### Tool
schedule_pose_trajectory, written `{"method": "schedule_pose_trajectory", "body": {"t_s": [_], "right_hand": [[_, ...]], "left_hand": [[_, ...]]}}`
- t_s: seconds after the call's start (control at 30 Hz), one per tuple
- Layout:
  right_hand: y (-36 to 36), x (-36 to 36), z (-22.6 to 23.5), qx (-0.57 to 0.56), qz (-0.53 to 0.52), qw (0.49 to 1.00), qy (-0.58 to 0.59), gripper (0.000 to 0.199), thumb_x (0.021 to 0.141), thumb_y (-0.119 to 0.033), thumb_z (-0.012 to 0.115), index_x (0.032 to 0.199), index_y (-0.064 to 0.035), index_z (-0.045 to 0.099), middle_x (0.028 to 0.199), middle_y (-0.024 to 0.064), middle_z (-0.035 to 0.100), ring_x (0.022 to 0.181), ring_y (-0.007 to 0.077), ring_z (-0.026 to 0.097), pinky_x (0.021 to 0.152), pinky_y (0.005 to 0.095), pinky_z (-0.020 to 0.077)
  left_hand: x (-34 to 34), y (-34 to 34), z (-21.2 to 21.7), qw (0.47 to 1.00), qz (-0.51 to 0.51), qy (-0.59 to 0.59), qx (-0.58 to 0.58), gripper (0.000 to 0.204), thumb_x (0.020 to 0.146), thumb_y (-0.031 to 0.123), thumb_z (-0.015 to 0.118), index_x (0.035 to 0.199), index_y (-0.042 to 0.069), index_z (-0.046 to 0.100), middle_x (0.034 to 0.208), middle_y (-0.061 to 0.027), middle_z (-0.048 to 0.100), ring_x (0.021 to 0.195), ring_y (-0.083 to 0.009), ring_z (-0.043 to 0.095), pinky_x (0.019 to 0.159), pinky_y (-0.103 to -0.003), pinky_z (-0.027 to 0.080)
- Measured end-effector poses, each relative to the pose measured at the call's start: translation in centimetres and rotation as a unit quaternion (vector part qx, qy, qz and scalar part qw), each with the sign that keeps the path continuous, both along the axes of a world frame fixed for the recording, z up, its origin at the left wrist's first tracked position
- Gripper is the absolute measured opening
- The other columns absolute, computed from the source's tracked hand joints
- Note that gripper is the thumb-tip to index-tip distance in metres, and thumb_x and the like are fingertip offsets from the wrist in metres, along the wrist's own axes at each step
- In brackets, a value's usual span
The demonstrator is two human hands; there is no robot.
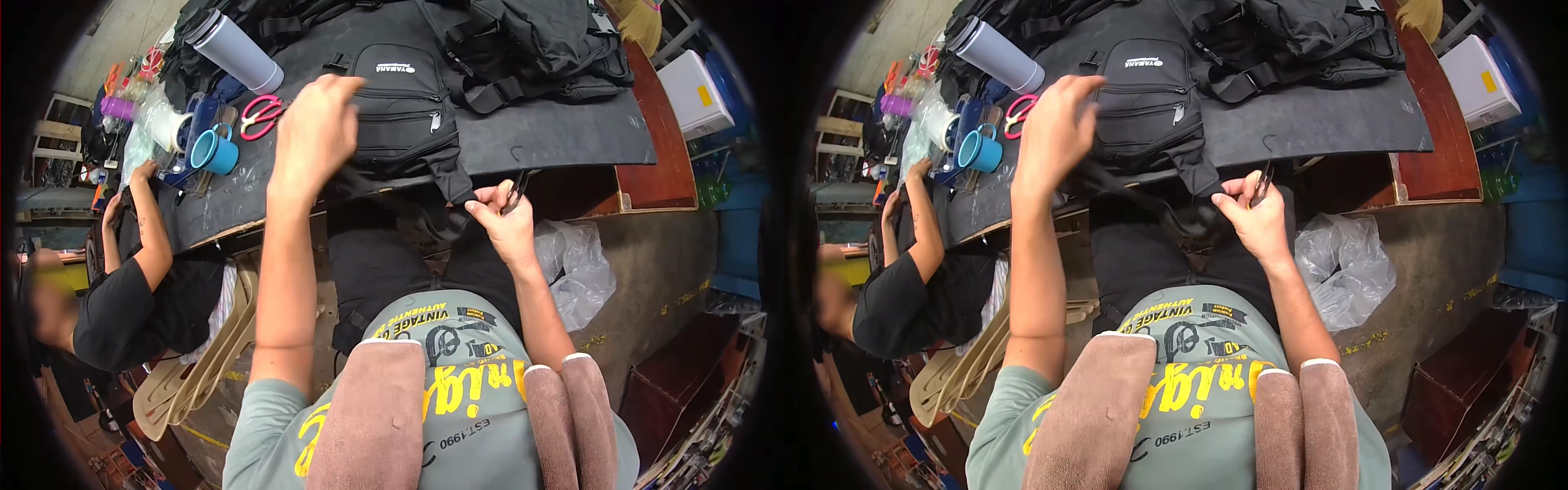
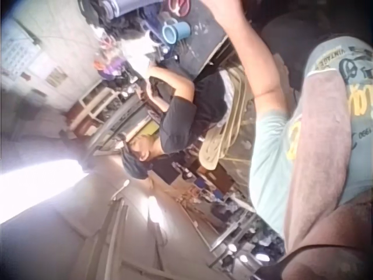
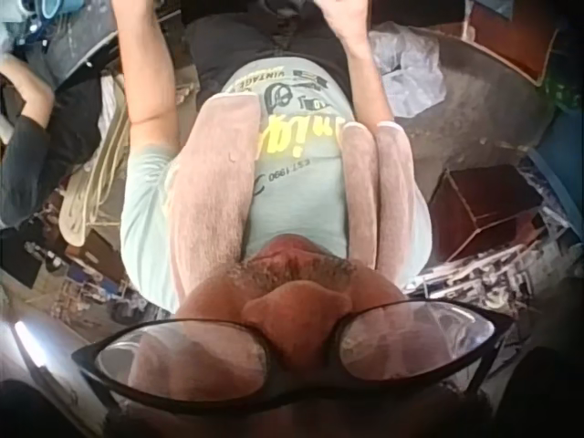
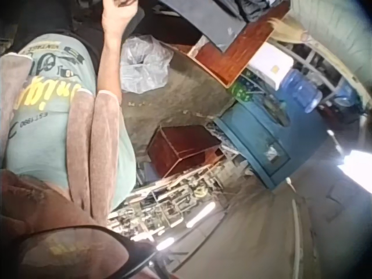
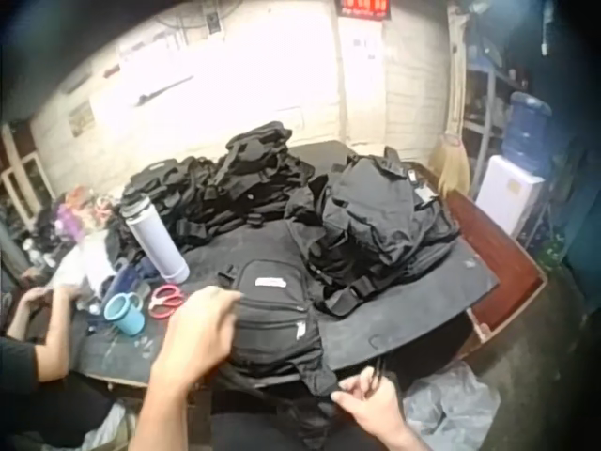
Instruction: Trim excess threads from black fabric shoulder bags using snips.
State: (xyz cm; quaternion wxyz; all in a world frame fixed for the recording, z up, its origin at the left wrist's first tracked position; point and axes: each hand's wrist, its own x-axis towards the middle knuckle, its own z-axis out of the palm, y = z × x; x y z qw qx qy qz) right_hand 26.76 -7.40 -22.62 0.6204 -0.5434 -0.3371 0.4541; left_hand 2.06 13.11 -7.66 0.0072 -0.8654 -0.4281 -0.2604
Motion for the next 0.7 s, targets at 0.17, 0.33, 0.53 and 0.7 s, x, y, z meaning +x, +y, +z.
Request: {"method": "schedule_pose_trajectory", "body": {"t_s": [0.17, 0.33, 0.53, 0.7], "right_hand": [[-0.5, -1.2, 0.2, -0.027, -0.025, 0.998, 0.051, 0.045, 0.097, 0.006, 0.088, 0.09, -0.014, 0.048, 0.11, 0.0096, 0.081, 0.081, 0.0029, 0.057, 0.079, 0.0254, 0.0519], [0.7, -0.8, 0.6, 0.01, -0.037, 0.999, -0.034, 0.043, 0.099, 0.004, 0.088, 0.09, -0.0118, 0.049, 0.11, 0.011, 0.082, 0.084, 0.0037, 0.061, 0.079, 0.0253, 0.0523], [1.0, -1.7, 0.6, 0.027, -0.04, 0.994, -0.096, 0.037, 0.103, 0.0, 0.086, 0.091, -0.0087, 0.051, 0.108, 0.0097, 0.081, 0.084, 0.0048, 0.061, 0.079, 0.0269, 0.0533], [0.4, -1.3, 1.2, -0.027, -0.026, 0.981, -0.19, 0.027, 0.102, -0.002, 0.086, 0.101, -0.005, 0.06, 0.107, 0.0071, 0.08, 0.085, 0.0077, 0.062, 0.077, 0.0304, 0.0549]], "left_hand": [[2.3, -7.7, -1.8, 0.968, -0.233, -0.036, -0.08, 0.032, 0.094, 0.011, 0.082, 0.126, 0.013, 0.085, 0.128, -0.0072, 0.08, 0.118, -0.032, 0.074, 0.097, -0.048, 0.062], [2.6, -7.0, -5.8, 0.99, -0.138, -0.027, -0.017, 0.036, 0.091, 0.015, 0.087, 0.127, 0.013, 0.086, 0.13, -0.0041, 0.079, 0.121, -0.0296, 0.071, 0.095, -0.049, 0.061], [3.3, -7.6, -5.9, 0.991, -0.123, -0.034, 0.038, 0.036, 0.088, 0.018, 0.092, 0.122, 0.009, 0.086, 0.121, -0.0054, 0.077, 0.11, -0.0307, 0.071, 0.087, -0.048, 0.061], [5.1, -10.0, -8.0, 0.985, -0.116, -0.111, -0.062, 0.03, 0.086, 0.015, 0.094, 0.114, 0.006, 0.085, 0.108, -0.0068, 0.074, 0.099, -0.0318, 0.07, 0.081, -0.046, 0.061]]}}
